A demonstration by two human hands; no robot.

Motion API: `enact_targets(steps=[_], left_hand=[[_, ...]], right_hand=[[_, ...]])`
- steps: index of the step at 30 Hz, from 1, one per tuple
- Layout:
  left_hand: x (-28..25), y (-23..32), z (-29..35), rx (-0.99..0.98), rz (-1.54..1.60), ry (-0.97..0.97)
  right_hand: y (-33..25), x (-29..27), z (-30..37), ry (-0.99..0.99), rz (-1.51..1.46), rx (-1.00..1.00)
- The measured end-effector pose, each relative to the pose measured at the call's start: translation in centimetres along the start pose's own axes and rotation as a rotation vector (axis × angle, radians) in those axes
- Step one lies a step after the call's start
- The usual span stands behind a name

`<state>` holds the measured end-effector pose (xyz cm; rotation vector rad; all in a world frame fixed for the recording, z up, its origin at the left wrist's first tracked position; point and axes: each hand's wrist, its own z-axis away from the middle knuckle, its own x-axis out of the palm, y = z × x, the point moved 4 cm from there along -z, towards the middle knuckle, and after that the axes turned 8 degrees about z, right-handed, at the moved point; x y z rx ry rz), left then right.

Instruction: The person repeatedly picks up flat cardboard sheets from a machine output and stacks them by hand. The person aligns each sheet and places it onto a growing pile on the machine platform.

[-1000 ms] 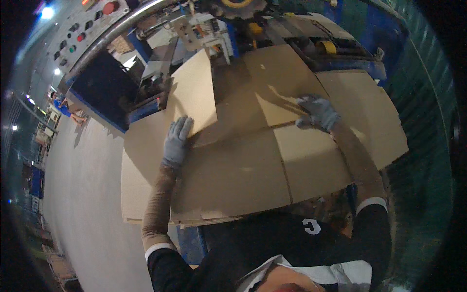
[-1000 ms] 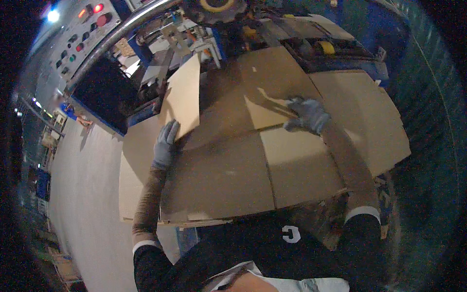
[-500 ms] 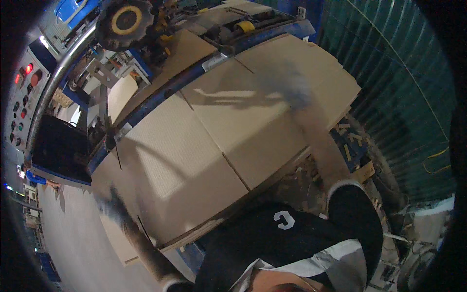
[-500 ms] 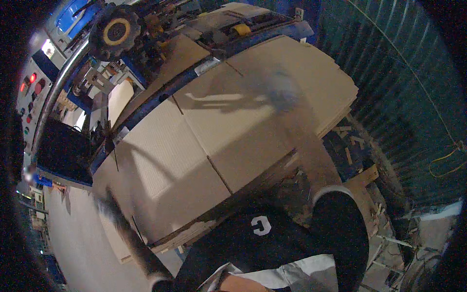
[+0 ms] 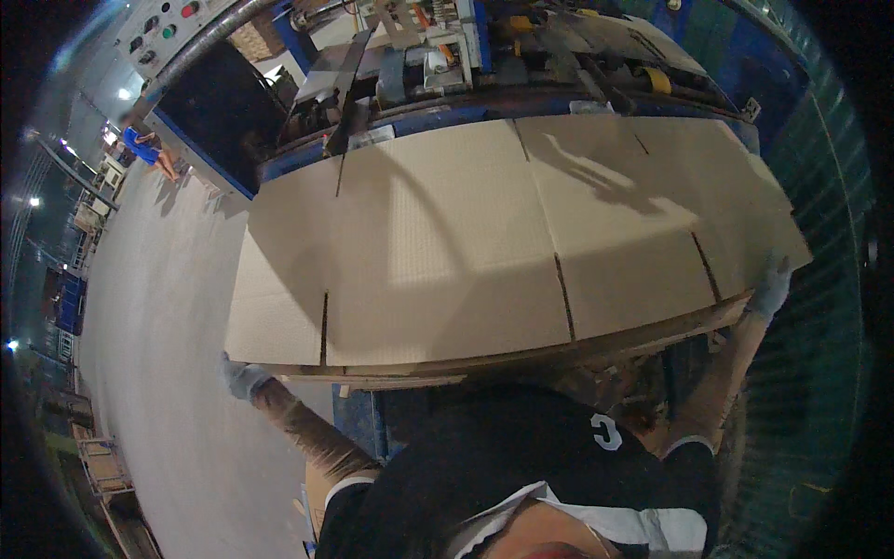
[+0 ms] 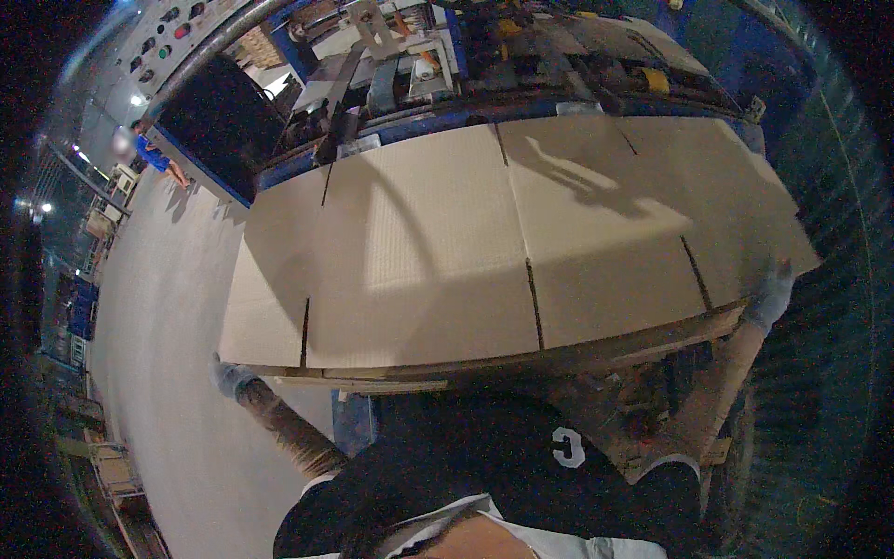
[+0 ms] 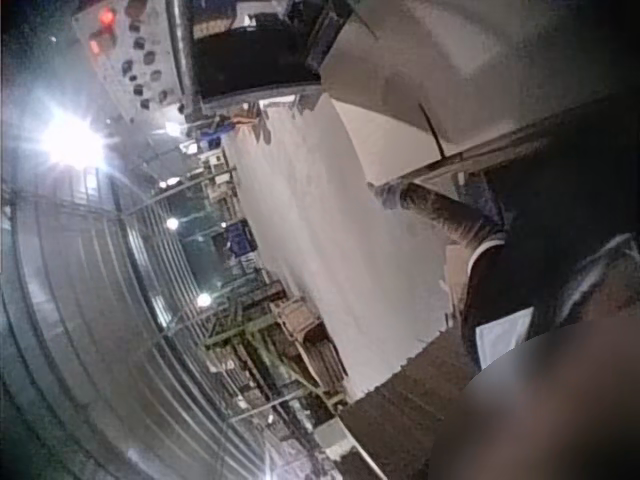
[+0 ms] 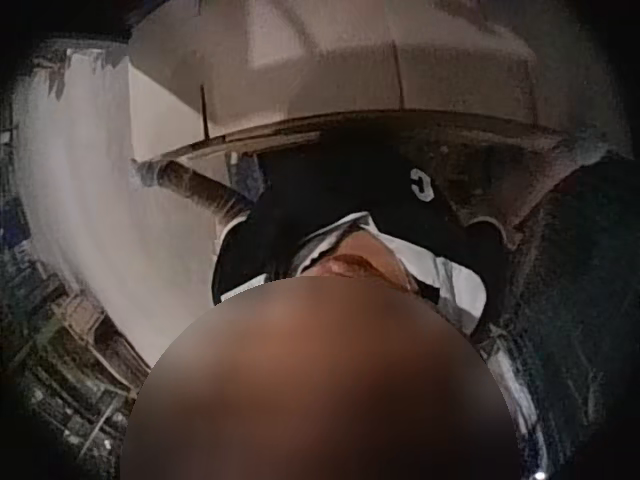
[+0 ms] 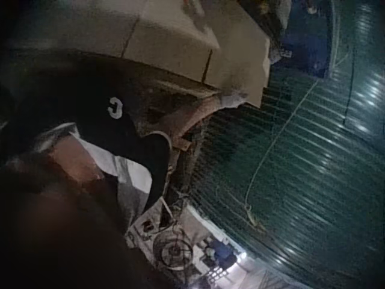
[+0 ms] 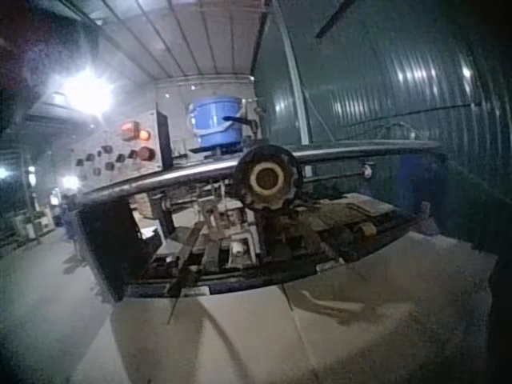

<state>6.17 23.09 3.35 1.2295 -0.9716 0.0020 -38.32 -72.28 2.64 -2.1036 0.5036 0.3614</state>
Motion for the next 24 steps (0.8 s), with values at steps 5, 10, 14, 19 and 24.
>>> enact_targets(steps=[5,10,14,19,24], left_hand=[[2.3,2.0,2.3,-0.213,-0.14,-0.42],[4.2,3.6,7.1,-0.147,-0.227,-0.567],[4.0,2.9,14.7,0.005,-0.368,-0.738],[8.9,1.7,24.7,0.609,-0.866,-1.582],[11.0,-0.5,28.9,0.83,-1.188,-1.962]], right_hand=[[-15.3,-3.7,0.9,-0.084,-0.673,0.259],[-23.6,-9.9,7.9,0.126,-0.31,0.012],[-25.2,-9.2,17.1,-0.343,0.195,-0.627],[-27.0,-1.5,24.7,-0.908,0.36,-1.424],[-29.1,0.9,23.4,-0.844,0.193,-1.477]])
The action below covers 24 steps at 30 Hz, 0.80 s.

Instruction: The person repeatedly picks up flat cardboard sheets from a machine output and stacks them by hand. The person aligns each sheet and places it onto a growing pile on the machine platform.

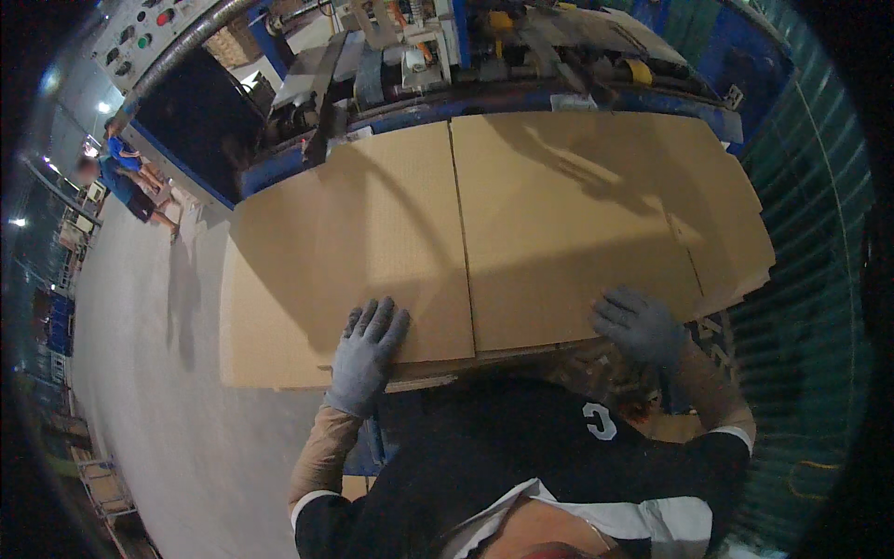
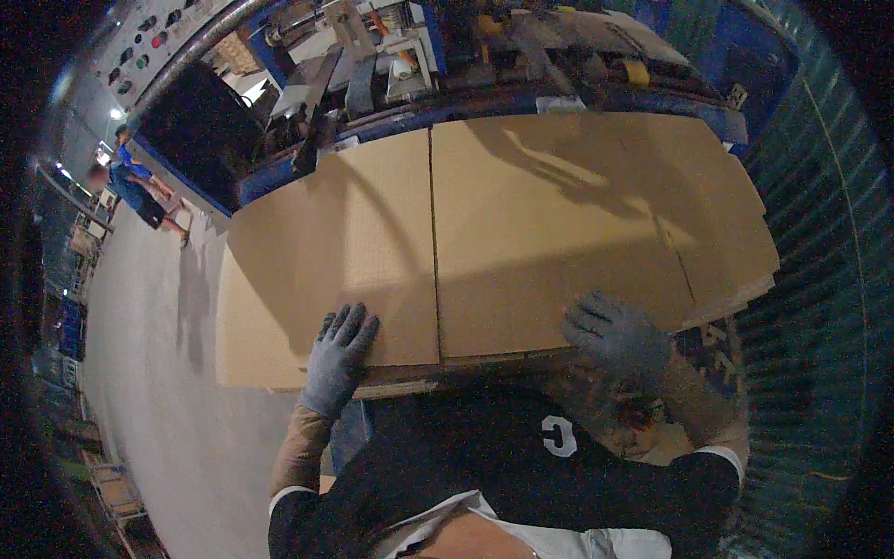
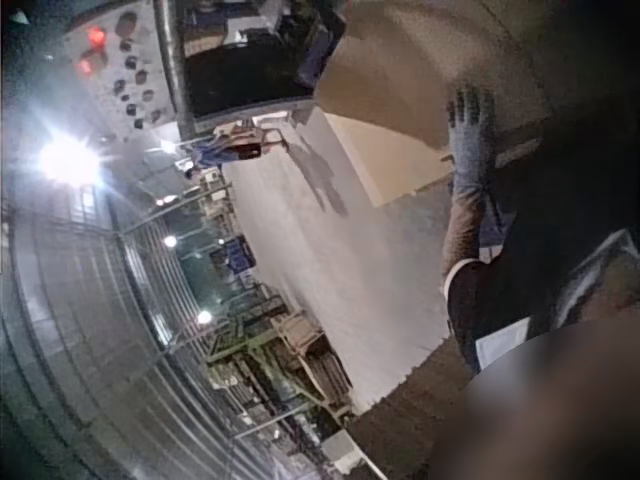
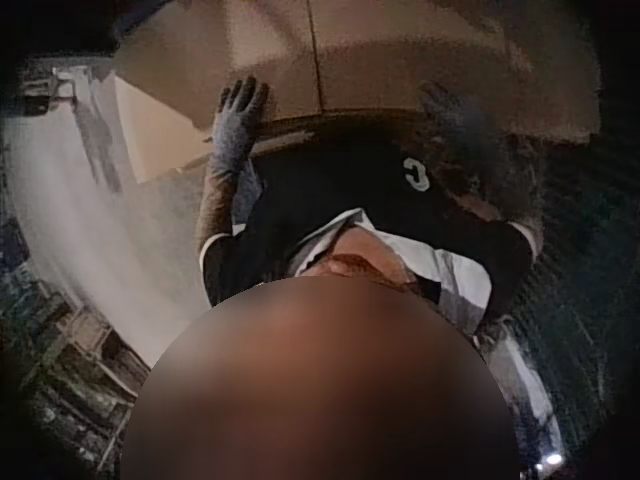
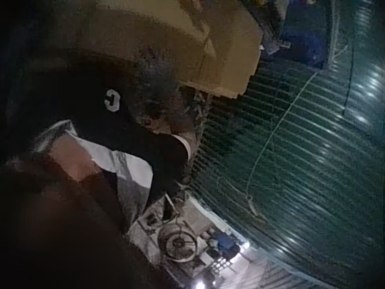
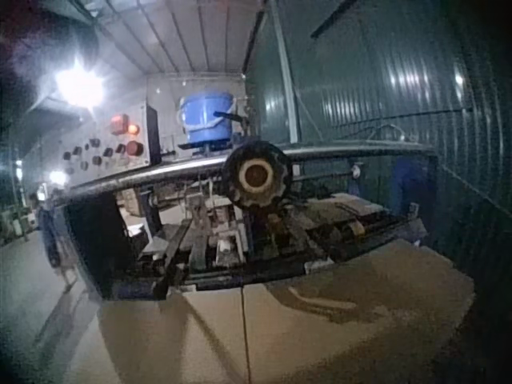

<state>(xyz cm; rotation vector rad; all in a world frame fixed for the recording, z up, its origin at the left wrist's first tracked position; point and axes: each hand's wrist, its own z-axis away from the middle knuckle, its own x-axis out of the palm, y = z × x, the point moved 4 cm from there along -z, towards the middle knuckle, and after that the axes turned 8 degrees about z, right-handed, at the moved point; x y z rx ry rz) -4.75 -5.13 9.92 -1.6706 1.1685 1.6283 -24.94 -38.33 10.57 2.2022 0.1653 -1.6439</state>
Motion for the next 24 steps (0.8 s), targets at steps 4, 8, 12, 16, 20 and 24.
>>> enact_targets(steps=[4,8,12,16,20,24], left_hand=[[0.5,-0.8,-0.3,-0.011,-0.048,0.03],[-0.7,-3.3,-1.0,0.015,-0.002,0.19],[-1.2,-6.4,-4.3,0.026,0.054,0.29],[-0.8,-10.7,-11.8,0.071,0.012,0.359],[-0.2,-14.1,-18.8,-0.235,-0.167,0.459],[-1.1,-13.4,-14.9,-0.417,-0.179,0.619]], right_hand=[[2.1,1.1,-0.9,0.007,-0.023,-0.073],[5.1,1.8,-2.9,-0.04,-0.09,0.068],[10.1,2.2,-5.4,-0.197,-0.091,0.277],[15.6,4.2,-8.8,0.046,-0.082,0.297],[19.6,7.9,-12.1,0.062,0.036,0.403],[18.8,7.7,-8.9,0.137,0.03,0.641]])
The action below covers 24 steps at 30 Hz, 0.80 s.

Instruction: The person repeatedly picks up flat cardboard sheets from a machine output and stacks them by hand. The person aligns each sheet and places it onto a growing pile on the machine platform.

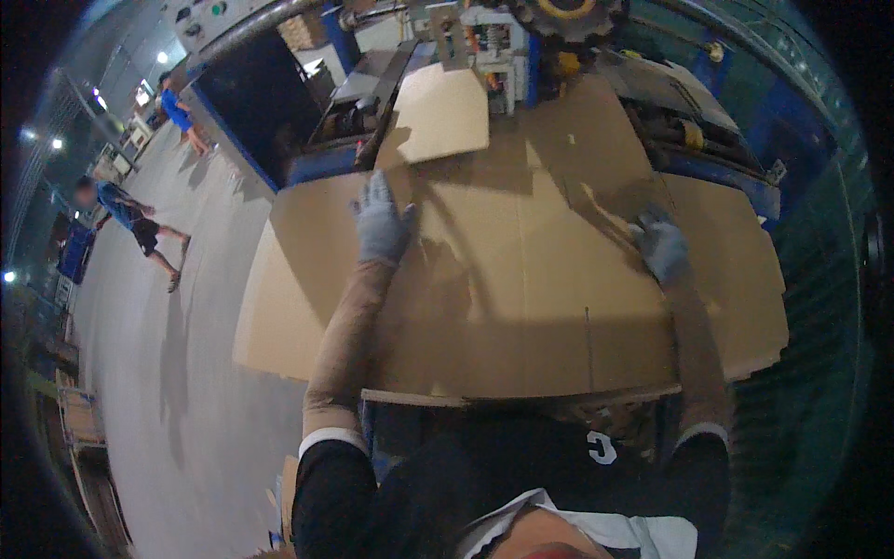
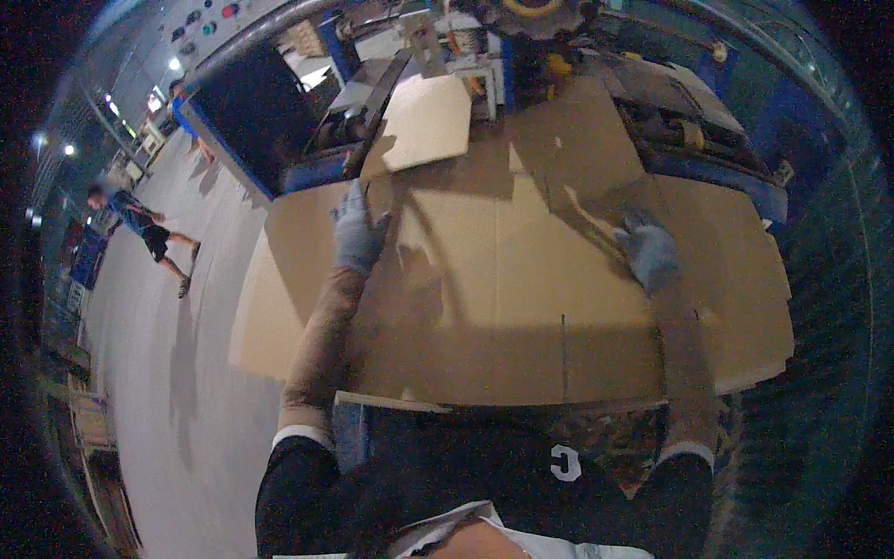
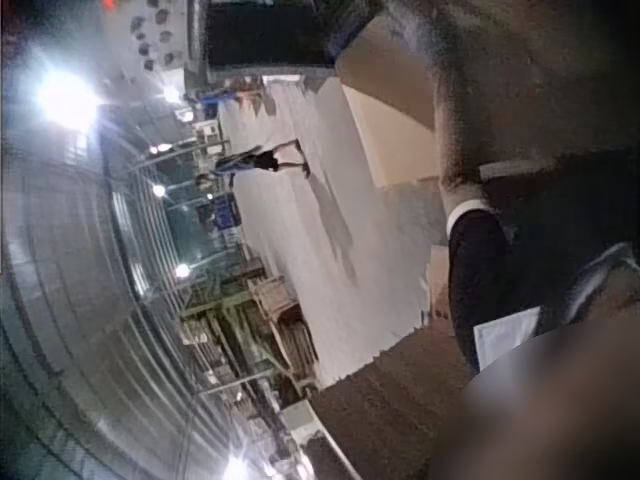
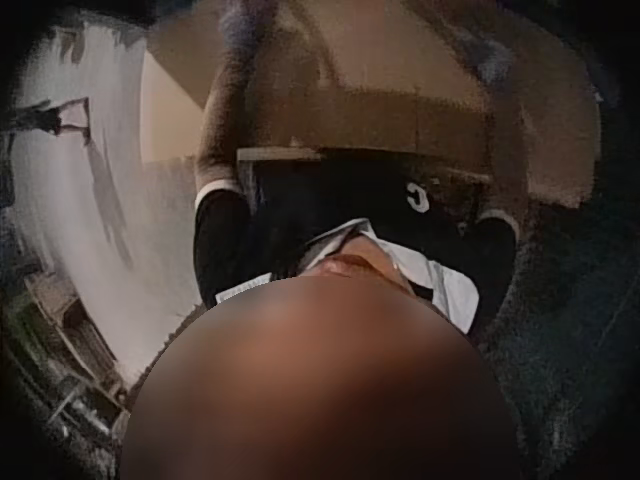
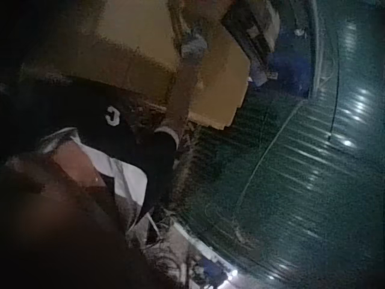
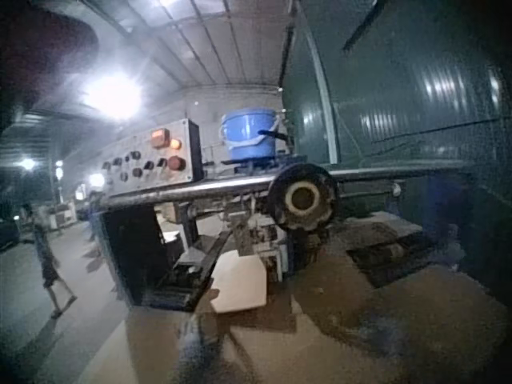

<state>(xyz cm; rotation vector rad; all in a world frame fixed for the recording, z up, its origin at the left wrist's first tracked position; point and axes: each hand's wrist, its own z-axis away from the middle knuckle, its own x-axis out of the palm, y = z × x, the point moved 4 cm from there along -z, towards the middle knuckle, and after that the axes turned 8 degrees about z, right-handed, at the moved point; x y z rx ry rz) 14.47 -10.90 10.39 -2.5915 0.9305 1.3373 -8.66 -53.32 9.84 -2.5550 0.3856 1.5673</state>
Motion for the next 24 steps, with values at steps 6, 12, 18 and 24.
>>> enact_targets(steps=[6,12,18,24], left_hand=[[-13.7,-7.2,16.8,-0.659,-0.018,0.209],[-13.1,-4.9,23.7,-0.882,0.142,0.151],[-13.1,1.1,24.1,-0.815,0.231,0.062],[-11.9,3.6,24.9,-0.679,0.101,0.044]], right_hand=[[1.1,-2.1,4.5,-0.233,-0.199,0.115],[-5.5,5.0,-8.2,-0.242,-0.221,-0.055],[-4.3,7.6,-8.8,-0.372,0.06,-0.115],[-1.9,8.4,-9.1,-0.373,0.126,-0.193]])
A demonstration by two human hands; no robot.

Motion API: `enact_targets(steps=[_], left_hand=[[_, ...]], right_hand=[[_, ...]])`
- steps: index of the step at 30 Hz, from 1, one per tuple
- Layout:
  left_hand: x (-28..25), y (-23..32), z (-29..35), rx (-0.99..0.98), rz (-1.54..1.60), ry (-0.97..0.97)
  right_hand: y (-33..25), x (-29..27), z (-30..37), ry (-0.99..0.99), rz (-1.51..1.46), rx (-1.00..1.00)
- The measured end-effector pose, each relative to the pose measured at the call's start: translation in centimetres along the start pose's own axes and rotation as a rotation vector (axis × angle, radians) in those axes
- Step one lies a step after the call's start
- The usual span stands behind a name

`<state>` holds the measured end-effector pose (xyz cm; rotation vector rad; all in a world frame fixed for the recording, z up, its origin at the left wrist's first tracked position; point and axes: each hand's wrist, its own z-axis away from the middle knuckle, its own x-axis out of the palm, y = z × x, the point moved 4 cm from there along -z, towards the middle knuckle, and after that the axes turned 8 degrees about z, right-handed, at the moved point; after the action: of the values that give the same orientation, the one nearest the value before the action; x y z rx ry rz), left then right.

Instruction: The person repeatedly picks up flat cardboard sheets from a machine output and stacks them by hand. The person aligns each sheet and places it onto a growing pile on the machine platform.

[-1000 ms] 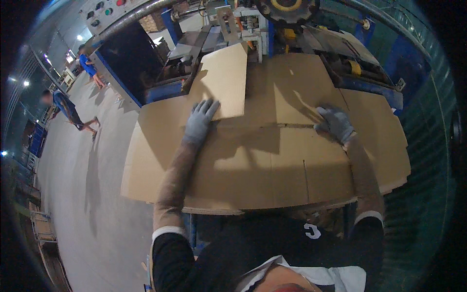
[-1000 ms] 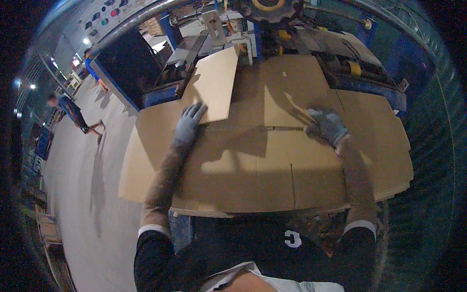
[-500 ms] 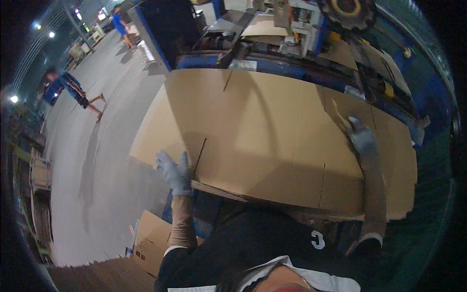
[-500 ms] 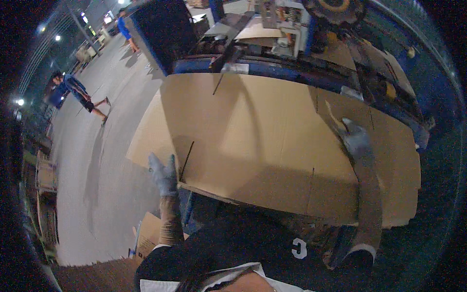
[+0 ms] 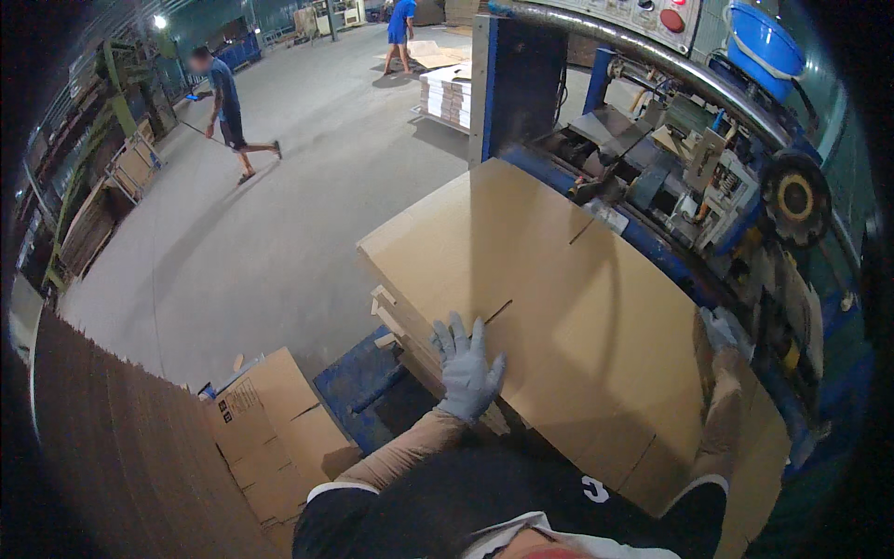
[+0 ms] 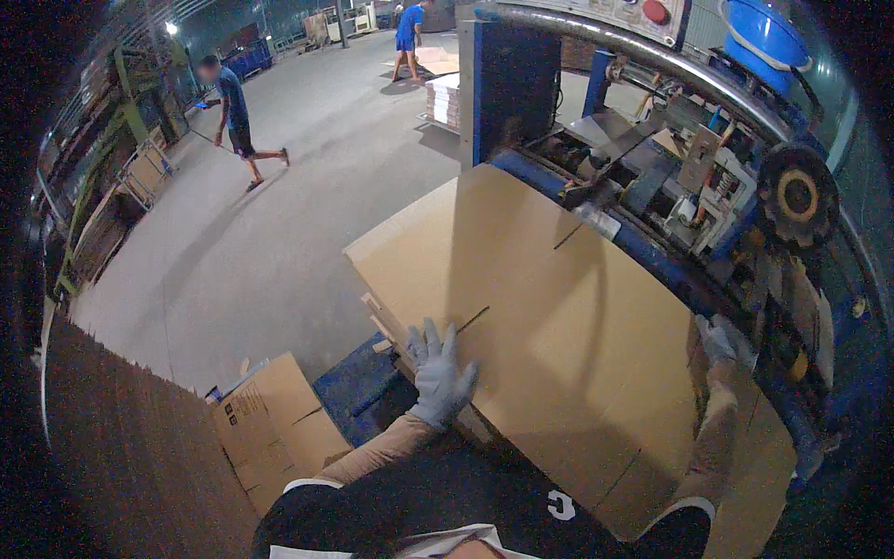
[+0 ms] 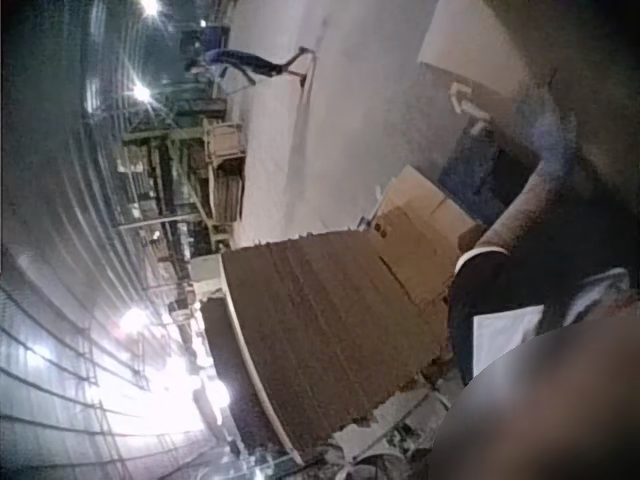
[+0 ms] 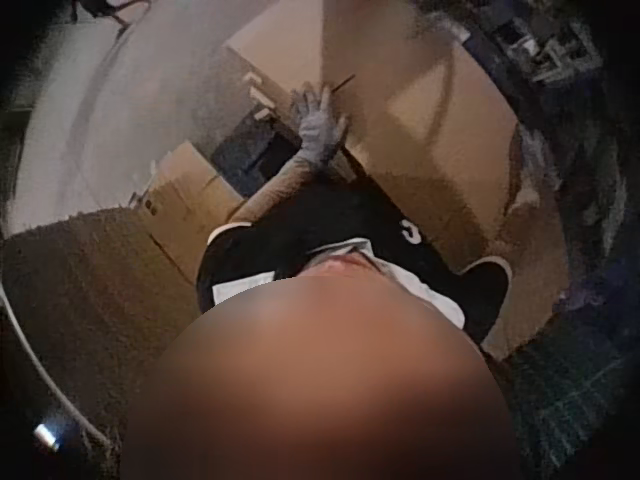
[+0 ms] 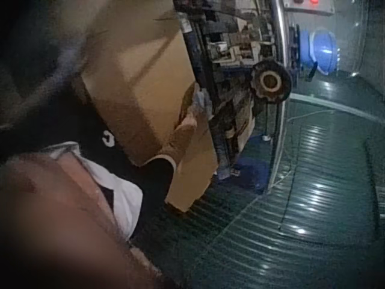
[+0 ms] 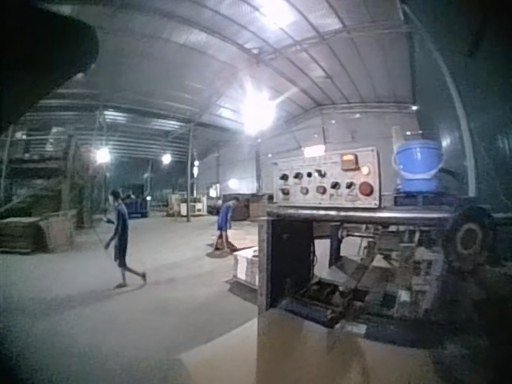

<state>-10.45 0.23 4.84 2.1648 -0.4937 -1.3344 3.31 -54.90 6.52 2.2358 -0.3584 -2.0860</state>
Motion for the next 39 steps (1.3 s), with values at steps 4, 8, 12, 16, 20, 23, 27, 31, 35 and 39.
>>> enact_targets(steps=[4,8,12,16,20,23,27,31,35,39], left_hand=[[0.2,-0.7,-0.4,0.002,0.047,0.025],[0.0,-1.2,-0.4,0.002,0.035,0.014],[-0.2,-1.6,-0.2,0.049,0.13,0.107],[-0.2,-2.2,-0.1,0.06,0.165,0.152],[-0.7,-2.7,0.1,0.029,0.203,0.169],[-1.6,-2.1,0.2,0.033,0.182,0.195],[-2.5,0.9,0.3,0.185,0.234,0.127],[-3.5,4.4,-0.7,0.325,0.509,0.032],[-4.3,4.3,-4.7,0.256,1.257,-0.124],[-4.8,-0.5,-10.4,0.056,2.026,-0.262]], right_hand=[[0.7,-0.4,-0.3,0.012,0.041,-0.063],[1.4,-1.0,0.2,0.035,0.09,-0.139],[2.7,-1.8,0.1,0.083,0.139,-0.257],[4.0,-4.0,-1.1,0.176,0.21,-0.437],[4.2,-8.1,-2.5,0.351,0.3,-0.64],[3.7,-12.2,-2.4,0.477,0.343,-0.675],[2.6,-18.5,1.2,0.543,0.387,-0.511],[-0.8,-24.5,9.5,0.624,0.394,-0.364],[-7.0,-27.4,19.4,0.666,0.404,-0.255],[-13.2,-25.5,27.6,0.709,0.391,-0.218]])
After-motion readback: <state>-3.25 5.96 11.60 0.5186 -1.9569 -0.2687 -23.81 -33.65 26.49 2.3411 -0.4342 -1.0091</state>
